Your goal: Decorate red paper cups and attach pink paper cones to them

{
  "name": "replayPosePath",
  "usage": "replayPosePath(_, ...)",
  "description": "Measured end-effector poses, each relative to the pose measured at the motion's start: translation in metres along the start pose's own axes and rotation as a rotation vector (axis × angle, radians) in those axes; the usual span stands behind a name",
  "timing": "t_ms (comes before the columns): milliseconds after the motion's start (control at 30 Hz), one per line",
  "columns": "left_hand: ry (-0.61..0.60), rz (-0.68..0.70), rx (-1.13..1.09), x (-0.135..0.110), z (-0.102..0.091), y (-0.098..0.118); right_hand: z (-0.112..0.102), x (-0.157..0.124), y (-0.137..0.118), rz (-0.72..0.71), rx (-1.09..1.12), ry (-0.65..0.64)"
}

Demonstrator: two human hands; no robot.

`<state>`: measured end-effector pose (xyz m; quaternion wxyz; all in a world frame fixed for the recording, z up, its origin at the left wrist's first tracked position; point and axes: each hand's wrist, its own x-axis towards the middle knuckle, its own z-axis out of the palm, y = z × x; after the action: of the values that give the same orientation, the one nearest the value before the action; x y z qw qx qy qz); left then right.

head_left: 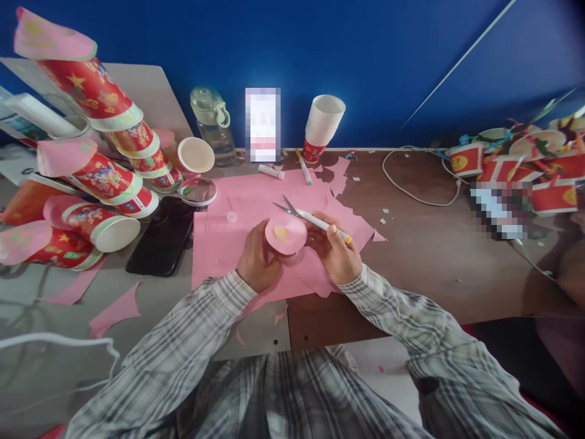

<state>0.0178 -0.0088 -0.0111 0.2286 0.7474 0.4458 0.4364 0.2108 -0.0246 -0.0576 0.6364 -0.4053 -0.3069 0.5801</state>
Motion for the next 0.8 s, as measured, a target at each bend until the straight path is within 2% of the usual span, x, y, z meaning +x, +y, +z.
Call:
replayPosePath(167, 0.002, 0.002, -0.003, -0.002, 0.003, -0.004, 0.005, -0.007, 0.001, 0.034, 0.027, -0.036)
replayPosePath(300, 0.058, -0.050, 0.045, -0.004, 0.005, -0.007, 0.007, -0.011, 0.001, 0.037, 0.013, -0.062)
replayPosePath(533, 0.078, 0.000, 0.046, 0.001, 0.001, -0.001, 0.006, -0.011, 0.002, 0.031, -0.060, -0.045)
replayPosePath(800, 0.004, -0.101, -0.017, -0.001, 0.000, -0.005, -0.004, 0.005, -0.008, -0.189, -0.206, -0.006)
